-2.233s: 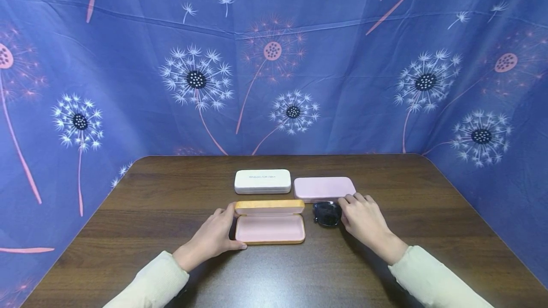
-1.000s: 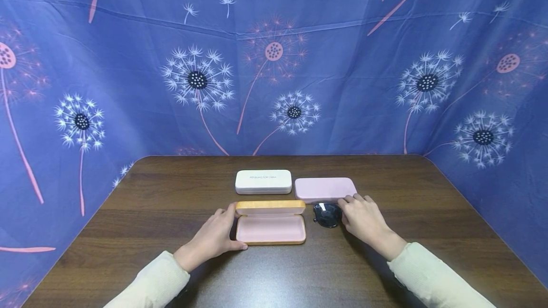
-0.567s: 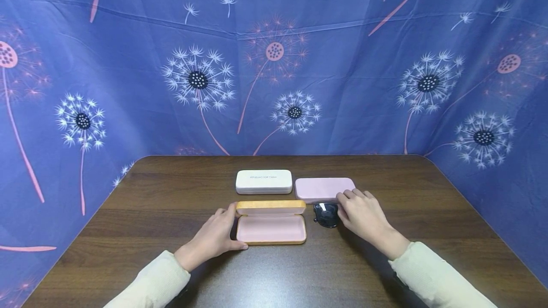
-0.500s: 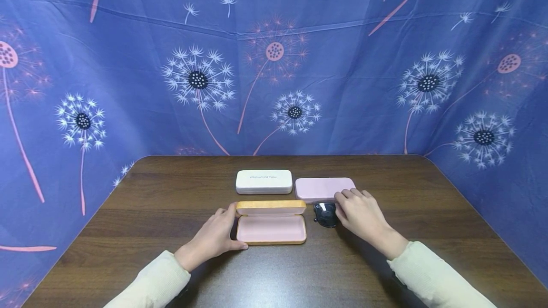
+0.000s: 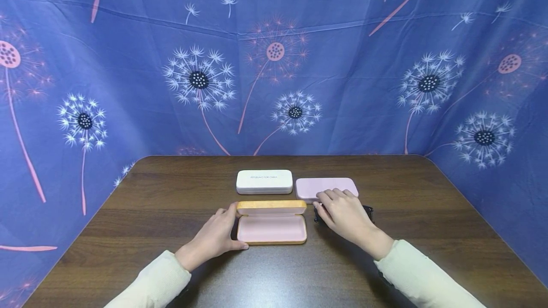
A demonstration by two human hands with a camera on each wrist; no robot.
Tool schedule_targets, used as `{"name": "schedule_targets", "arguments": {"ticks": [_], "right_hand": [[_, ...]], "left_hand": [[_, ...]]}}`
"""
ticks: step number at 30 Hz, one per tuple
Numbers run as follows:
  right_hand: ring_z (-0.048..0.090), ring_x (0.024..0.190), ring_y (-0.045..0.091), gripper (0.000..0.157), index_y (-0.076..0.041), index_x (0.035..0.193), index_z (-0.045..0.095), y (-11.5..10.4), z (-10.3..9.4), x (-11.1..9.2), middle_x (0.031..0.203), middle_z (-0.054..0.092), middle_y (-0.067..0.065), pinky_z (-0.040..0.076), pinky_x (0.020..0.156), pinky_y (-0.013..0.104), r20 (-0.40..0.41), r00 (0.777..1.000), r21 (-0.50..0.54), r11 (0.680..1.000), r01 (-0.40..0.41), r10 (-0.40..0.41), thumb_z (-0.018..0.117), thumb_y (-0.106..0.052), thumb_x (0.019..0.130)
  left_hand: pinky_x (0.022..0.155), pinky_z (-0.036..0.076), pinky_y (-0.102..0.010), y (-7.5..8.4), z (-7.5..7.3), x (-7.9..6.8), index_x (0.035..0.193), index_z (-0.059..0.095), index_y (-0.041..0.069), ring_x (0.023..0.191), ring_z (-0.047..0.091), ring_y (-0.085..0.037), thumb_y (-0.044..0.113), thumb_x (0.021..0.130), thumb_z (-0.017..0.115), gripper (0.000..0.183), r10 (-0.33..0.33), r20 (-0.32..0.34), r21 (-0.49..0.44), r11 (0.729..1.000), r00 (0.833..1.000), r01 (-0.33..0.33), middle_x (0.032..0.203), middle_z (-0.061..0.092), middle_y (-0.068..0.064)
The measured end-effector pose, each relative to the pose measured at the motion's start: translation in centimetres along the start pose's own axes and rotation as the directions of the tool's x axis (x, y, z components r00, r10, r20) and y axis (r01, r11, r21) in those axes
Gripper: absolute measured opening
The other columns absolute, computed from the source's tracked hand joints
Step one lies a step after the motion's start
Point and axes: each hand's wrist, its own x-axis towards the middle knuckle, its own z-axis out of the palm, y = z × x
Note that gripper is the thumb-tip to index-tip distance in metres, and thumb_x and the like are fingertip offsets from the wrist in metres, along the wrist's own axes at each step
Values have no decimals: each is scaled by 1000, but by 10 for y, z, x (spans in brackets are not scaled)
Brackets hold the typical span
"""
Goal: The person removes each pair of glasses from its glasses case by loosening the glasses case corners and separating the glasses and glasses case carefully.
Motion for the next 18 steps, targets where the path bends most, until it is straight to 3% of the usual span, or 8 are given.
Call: {"name": "schedule_targets", "arguments": {"ticks": [7,18], "right_hand": [[62,80,17,28,-10,99,62,-11,2,8,93,67,2,48,67,35,27,1000,64,998,-3,1,50,-34,91],[60,78,14,30,-12,98,62,-23,13,17,93,67,-1,47,65,33,61,998,160,987,-21,12,46,-37,93]], "left_hand": [[81,47,-43,1,-1,0,126,38,2,96,56,-28,41,54,85,95,-2,2,19,1000,1000,2,102,64,-8],[82,46,-42,0,0,0,125,39,4,97,56,-26,40,54,85,91,0,-2,1,1000,1000,0,104,64,-2]]}}
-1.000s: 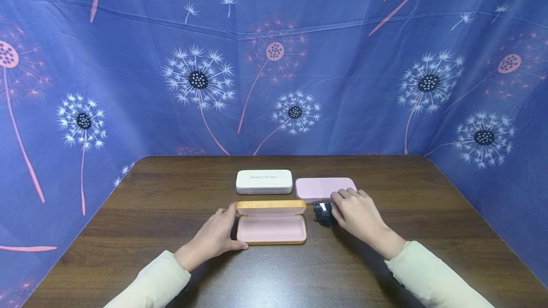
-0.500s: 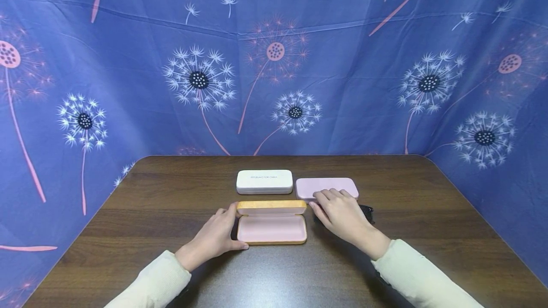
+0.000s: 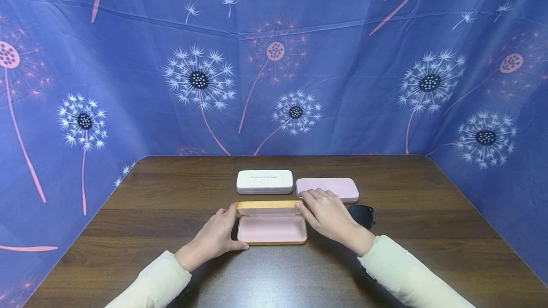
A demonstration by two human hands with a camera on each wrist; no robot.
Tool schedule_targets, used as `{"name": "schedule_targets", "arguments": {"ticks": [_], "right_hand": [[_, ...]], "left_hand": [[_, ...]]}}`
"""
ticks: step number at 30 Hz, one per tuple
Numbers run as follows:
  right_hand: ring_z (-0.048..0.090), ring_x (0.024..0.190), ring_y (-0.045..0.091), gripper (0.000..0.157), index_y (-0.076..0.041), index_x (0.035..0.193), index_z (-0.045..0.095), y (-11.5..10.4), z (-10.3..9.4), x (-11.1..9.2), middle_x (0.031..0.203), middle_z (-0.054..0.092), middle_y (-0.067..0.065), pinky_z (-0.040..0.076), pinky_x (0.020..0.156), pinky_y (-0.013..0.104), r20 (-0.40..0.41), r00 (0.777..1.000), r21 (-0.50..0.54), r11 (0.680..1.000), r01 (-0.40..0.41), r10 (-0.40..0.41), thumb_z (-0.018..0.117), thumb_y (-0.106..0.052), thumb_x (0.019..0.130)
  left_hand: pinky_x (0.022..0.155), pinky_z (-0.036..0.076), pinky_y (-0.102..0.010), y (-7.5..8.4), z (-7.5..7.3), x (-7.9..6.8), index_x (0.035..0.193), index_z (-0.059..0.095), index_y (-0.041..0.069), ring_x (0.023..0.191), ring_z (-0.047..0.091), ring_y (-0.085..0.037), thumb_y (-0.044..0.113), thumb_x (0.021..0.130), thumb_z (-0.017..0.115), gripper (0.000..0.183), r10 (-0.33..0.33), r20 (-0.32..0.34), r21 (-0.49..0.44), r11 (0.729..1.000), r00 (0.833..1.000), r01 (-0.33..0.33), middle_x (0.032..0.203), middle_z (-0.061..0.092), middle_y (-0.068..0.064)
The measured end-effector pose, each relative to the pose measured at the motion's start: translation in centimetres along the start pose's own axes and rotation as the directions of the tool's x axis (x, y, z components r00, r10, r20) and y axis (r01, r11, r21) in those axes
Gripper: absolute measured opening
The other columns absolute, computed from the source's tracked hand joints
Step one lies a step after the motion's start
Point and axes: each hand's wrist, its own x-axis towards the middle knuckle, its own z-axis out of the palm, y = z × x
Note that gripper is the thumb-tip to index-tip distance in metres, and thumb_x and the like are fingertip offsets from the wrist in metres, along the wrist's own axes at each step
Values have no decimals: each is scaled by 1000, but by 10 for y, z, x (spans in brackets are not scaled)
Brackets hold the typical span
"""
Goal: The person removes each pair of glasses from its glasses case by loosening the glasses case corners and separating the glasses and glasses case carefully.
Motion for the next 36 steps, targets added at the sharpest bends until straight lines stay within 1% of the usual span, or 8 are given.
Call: {"name": "schedule_targets", "arguments": {"ticks": [6,9,13,20,27,29,33,36], "right_hand": [[54,69,10,24,-14,90,60,-3,4,4,79,62,-6,46,61,29,0,1000,62,998,-9,9,47,-35,93],[58,72,12,26,-13,93,61,-4,6,6,83,65,-3,48,65,31,20,999,96,995,-35,33,45,-35,94],[63,84,17,32,-9,100,62,-5,10,9,94,68,4,50,74,37,56,996,132,989,-74,67,45,-35,95],[60,72,10,33,-12,102,62,-4,14,11,75,63,-7,49,68,33,134,984,194,970,-145,120,43,-38,95],[62,71,4,39,-14,104,61,1,14,14,77,67,-9,49,65,28,248,961,305,932,-194,120,37,-44,96],[60,70,3,39,-15,104,61,3,13,16,78,67,-9,48,65,26,282,953,340,918,-205,108,37,-44,96],[52,66,3,35,-16,102,62,7,11,18,75,61,-10,43,63,23,333,940,415,884,-213,70,40,-42,95],[50,65,5,33,-15,101,62,9,9,20,73,57,-10,41,63,22,370,928,461,858,-228,47,41,-40,95]], "left_hand": [[82,47,-42,-1,0,0,125,39,2,97,56,-27,40,54,85,93,-5,4,1,1000,1000,5,103,64,-3],[82,47,-42,-1,0,0,126,39,2,97,56,-28,40,54,85,94,-4,2,3,1000,1000,4,102,64,-4],[82,47,-42,-1,1,0,126,39,2,97,56,-28,40,54,85,94,-4,1,3,1000,1000,4,102,64,-5],[82,47,-42,-2,1,0,124,39,3,97,56,-27,40,54,85,92,-2,0,1,1000,1000,2,103,64,-3],[81,47,-43,-3,1,1,127,38,1,97,56,-29,42,54,85,96,2,7,21,1000,1000,-2,102,64,-10],[80,47,-43,-3,1,1,127,37,0,96,56,-29,41,54,85,97,4,6,25,1000,1000,-5,102,64,-12],[81,47,-41,-3,2,1,126,38,1,95,56,-27,41,54,85,95,11,-4,23,1000,1000,-11,103,65,-9],[82,47,-42,-3,2,2,125,39,2,96,56,-27,40,54,85,93,16,-9,16,1000,1000,-16,103,65,-7]]}}
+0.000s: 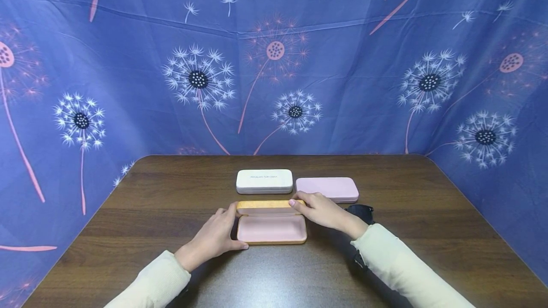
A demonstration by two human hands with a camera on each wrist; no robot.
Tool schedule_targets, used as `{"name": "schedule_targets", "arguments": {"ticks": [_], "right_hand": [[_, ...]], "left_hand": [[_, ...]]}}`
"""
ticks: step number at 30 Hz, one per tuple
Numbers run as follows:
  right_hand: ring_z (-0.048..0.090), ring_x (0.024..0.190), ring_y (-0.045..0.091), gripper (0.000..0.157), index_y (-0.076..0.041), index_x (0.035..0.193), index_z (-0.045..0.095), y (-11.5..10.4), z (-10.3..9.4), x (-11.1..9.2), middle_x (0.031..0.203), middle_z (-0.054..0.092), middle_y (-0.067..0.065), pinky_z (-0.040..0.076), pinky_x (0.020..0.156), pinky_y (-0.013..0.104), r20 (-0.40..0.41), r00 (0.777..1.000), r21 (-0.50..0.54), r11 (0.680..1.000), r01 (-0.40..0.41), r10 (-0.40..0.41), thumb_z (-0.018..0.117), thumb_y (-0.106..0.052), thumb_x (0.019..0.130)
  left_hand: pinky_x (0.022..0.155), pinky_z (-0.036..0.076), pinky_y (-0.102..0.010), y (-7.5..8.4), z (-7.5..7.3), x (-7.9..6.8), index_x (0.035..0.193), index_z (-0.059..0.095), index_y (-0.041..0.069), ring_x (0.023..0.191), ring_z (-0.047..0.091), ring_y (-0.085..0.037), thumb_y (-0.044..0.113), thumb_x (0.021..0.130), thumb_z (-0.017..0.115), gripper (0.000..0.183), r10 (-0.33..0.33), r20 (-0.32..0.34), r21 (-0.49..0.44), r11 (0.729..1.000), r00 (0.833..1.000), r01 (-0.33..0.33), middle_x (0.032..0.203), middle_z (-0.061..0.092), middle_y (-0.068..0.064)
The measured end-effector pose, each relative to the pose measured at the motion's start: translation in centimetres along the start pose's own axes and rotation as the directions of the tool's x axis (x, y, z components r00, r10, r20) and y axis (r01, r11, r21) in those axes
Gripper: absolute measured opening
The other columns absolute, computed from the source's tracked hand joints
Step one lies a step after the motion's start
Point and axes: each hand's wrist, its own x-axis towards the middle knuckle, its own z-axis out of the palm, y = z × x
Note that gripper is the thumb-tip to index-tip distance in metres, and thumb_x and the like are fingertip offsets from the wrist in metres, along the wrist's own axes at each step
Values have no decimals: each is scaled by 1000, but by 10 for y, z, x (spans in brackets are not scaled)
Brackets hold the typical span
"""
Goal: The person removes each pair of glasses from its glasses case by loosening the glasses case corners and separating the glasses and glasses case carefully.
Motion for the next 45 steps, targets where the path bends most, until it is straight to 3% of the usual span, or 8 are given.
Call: {"name": "schedule_targets", "arguments": {"ticks": [9,14,20,27,33,39,45], "right_hand": [[52,78,9,33,-16,106,60,0,-4,0,87,62,-2,42,73,26,93,995,114,993,-44,34,42,-42,95],[53,80,10,35,-14,106,61,2,-4,0,87,62,0,43,75,28,133,991,165,985,-54,32,42,-41,95],[53,84,10,36,-14,107,63,4,-3,0,90,64,1,43,77,28,142,990,193,980,-55,28,43,-41,94],[56,95,12,38,-10,113,63,5,-2,-1,104,66,3,45,85,31,152,988,240,969,-55,18,46,-38,94],[52,87,10,39,-8,118,61,5,-1,-5,104,65,5,45,77,25,170,985,296,954,-43,-8,49,-36,93],[52,84,11,47,-8,126,55,3,-1,-10,103,62,3,45,71,23,168,985,261,965,-7,-39,51,-38,91],[57,109,19,49,-5,125,56,4,0,-11,121,61,8,47,90,35,133,984,183,978,95,-120,52,-39,91]], "left_hand": [[84,46,-43,1,0,-1,121,41,3,98,56,-27,40,54,85,88,-4,12,-18,1000,1000,4,103,63,-3],[84,46,-43,1,1,-1,120,41,4,98,56,-27,41,54,85,87,-7,7,-19,1000,1000,7,102,63,-1],[84,46,-43,1,1,-1,118,41,4,97,56,-28,42,54,85,87,-12,11,-1,1000,1000,12,100,64,-7],[84,46,-41,1,1,0,119,41,5,98,56,-27,41,54,85,87,-8,14,-12,1000,1000,9,102,64,-3],[82,48,-43,1,1,0,127,37,0,99,56,-31,41,54,85,97,-12,24,-8,1000,1000,12,104,63,-16],[80,49,-42,1,1,1,127,38,3,100,56,-31,40,54,85,95,-6,16,-25,1000,1000,6,107,62,-17],[82,48,-42,1,1,1,125,39,5,102,56,-30,38,54,86,92,1,7,-32,999,1000,0,107,62,-15]]}}
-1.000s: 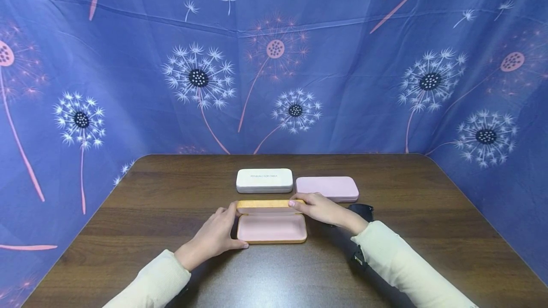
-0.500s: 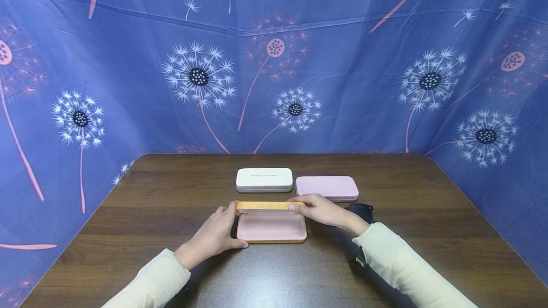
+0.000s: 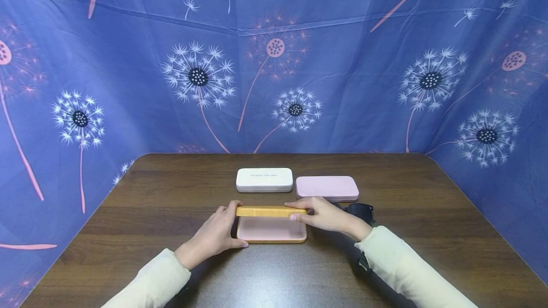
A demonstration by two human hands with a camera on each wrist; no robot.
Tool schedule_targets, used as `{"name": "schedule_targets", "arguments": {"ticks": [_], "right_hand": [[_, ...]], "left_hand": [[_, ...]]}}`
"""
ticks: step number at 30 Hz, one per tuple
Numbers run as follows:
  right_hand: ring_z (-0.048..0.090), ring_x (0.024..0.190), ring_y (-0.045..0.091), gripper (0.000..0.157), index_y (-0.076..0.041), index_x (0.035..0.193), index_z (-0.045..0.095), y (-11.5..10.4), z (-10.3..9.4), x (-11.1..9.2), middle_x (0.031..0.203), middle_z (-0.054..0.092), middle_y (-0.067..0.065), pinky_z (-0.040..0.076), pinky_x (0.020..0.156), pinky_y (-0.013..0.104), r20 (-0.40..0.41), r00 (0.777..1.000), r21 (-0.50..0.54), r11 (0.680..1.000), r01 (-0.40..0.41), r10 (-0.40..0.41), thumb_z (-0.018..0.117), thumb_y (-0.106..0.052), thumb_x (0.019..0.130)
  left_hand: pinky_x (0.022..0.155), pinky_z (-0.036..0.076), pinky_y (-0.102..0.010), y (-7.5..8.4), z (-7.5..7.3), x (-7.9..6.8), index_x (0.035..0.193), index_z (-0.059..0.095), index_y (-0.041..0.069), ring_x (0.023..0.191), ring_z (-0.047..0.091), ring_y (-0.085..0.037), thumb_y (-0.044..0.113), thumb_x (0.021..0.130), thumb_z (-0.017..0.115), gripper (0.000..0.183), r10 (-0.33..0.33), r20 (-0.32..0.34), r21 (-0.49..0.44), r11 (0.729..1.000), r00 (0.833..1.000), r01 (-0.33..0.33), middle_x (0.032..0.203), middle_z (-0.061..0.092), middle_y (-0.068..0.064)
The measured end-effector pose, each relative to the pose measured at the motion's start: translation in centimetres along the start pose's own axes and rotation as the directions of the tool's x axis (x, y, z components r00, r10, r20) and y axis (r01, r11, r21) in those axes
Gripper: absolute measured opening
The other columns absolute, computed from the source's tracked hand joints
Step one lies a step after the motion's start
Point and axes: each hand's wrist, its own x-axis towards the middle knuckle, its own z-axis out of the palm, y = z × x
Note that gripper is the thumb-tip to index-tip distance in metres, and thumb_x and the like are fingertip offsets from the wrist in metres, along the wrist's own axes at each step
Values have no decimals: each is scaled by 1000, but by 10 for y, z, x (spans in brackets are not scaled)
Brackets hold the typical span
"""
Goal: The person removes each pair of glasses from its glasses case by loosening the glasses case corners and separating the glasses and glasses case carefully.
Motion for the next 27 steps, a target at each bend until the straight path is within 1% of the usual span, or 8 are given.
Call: {"name": "schedule_targets", "arguments": {"ticks": [2,6,11,15,18,21,24,27], "right_hand": [[56,113,21,48,-4,124,56,0,0,0,122,60,8,45,93,38,-5,1000,-29,999,29,-29,53,-39,90],[57,111,23,49,-3,123,57,-2,1,-1,120,61,10,46,92,39,-17,997,-69,995,67,-69,55,-38,89],[59,104,22,49,-4,123,56,-4,2,-3,117,62,12,48,87,37,-25,996,-108,991,80,-83,57,-37,88],[61,96,18,47,-4,123,57,-4,3,-5,111,64,12,49,83,33,-32,991,-167,978,124,-131,59,-34,86],[61,95,19,46,-4,122,58,-5,3,-5,109,64,12,50,83,34,-40,986,-206,967,150,-162,61,-33,86],[60,102,24,47,-5,122,58,-6,3,-6,113,63,15,48,88,40,-40,988,-231,963,135,-148,61,-34,85],[56,109,31,47,-6,123,57,-7,4,-7,118,60,20,43,92,48,-31,992,-250,962,109,-120,60,-36,86],[54,111,34,48,-8,124,57,-8,5,-9,121,57,24,39,95,52,-25,994,-265,959,99,-109,59,-38,86]], "left_hand": [[82,48,-42,0,0,0,124,40,5,101,56,-30,38,53,86,91,2,-3,-1,1000,1000,-2,106,62,-15],[82,48,-42,-1,0,0,123,40,6,101,56,-29,37,53,87,90,7,-7,-12,1000,1000,-8,104,62,-13],[82,48,-42,-1,0,0,122,41,6,101,56,-29,36,53,87,88,13,-6,-32,999,1000,-13,105,62,-11],[83,48,-42,-1,0,-1,120,41,6,102,55,-28,35,53,87,86,25,-7,-43,999,1000,-25,105,61,-8],[82,48,-42,-1,0,-1,120,42,6,100,55,-28,34,54,87,85,34,-6,-41,999,999,-34,105,61,-8],[82,48,-41,-1,0,-1,122,43,4,99,55,-27,34,55,86,85,38,1,-28,999,999,-38,106,62,-9],[83,48,-41,-1,-1,-1,123,44,3,100,55,-26,35,56,85,85,46,6,-12,999,999,-46,109,63,-10],[85,47,-42,-1,-1,-1,122,45,3,101,54,-27,36,57,85,83,61,2,-1,998,998,-61,111,63,-9]]}}
